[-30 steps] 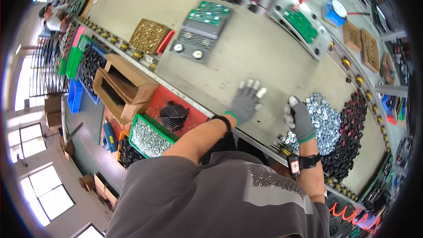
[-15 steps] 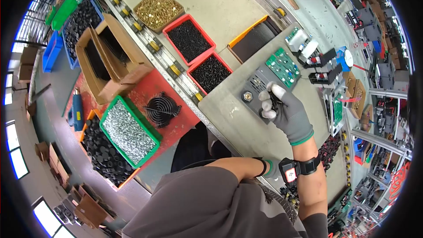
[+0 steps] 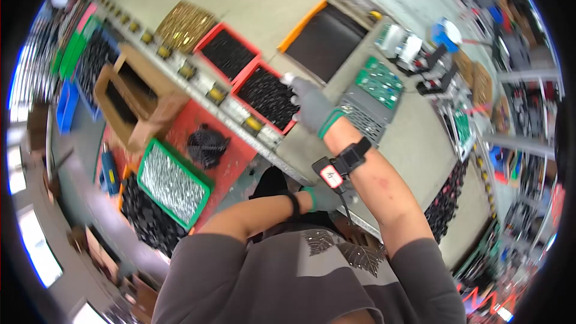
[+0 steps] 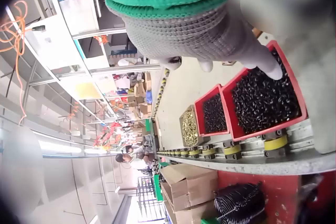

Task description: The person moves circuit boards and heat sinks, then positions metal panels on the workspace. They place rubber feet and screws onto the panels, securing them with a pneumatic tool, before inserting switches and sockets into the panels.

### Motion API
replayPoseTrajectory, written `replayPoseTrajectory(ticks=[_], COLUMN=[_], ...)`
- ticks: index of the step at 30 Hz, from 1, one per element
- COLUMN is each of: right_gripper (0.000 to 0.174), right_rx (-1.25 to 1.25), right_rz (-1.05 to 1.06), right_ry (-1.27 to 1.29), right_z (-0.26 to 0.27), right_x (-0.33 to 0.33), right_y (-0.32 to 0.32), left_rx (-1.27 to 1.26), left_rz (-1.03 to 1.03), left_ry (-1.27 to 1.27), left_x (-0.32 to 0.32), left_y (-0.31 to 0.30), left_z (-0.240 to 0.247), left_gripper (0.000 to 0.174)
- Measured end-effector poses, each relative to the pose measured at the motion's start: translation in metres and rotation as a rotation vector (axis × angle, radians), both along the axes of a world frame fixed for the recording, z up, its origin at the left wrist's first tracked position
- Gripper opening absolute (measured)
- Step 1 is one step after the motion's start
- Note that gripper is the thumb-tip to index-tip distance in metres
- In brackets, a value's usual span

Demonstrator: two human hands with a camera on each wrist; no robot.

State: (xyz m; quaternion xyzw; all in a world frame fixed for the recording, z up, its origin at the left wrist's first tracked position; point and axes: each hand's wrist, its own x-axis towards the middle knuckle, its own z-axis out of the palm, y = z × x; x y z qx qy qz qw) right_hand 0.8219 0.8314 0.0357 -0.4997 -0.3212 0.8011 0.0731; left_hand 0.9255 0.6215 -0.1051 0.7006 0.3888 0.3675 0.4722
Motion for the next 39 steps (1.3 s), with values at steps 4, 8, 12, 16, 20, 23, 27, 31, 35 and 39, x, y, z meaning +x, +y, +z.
replayPoseTrajectory(ticks=[4, 8, 12, 16, 20, 23, 27, 31, 35, 39], right_gripper=[0.052, 0.042, 0.039, 0.043, 0.051, 0.054, 0.053, 0.064, 0.081, 0.098], right_rx=[0.221, 0.516, 0.542, 0.687, 1.210, 1.546, 0.398, 1.023, 1.016, 0.880], right_rz=[-0.161, -0.260, -0.384, -0.209, -0.221, -0.153, 0.589, 0.530, 0.233, 0.342], right_ry=[0.151, 0.053, -0.421, -0.793, -0.952, -0.976, -0.671, -1.204, -1.217, -1.030], right_z=[0.046, 0.051, 0.083, 0.051, 0.051, 0.080, 0.121, 0.122, 0.098, 0.050], right_x=[0.072, 0.202, 0.322, 0.385, 0.359, 0.336, 0.308, 0.304, 0.309, 0.310], right_y=[0.001, 0.002, -0.015, 0.006, 0.040, 0.103, 0.155, 0.202, 0.280, 0.305], left_rx=[0.175, 0.228, 0.086, -0.090, -0.293, -0.456, -0.638, -0.773, -0.854, -1.002], left_rz=[-0.111, 0.258, 0.490, 0.465, 0.394, 0.347, 0.281, 0.338, 0.399, 0.416], left_ry=[0.465, 0.316, 0.371, 0.217, 0.741, 0.670, 0.530, 0.307, 0.083, -0.193], left_x=[-0.090, -0.113, -0.113, -0.105, -0.075, -0.072, -0.074, -0.087, -0.084, -0.076], left_y=[0.042, 0.083, 0.148, 0.227, 0.286, 0.316, 0.318, 0.304, 0.292, 0.289], left_z=[0.092, 0.148, 0.170, 0.136, 0.154, 0.124, 0.114, 0.087, 0.084, 0.108], left_gripper=[0.024, 0.031, 0.036, 0.061, 0.094, 0.101, 0.104, 0.097, 0.085, 0.080])
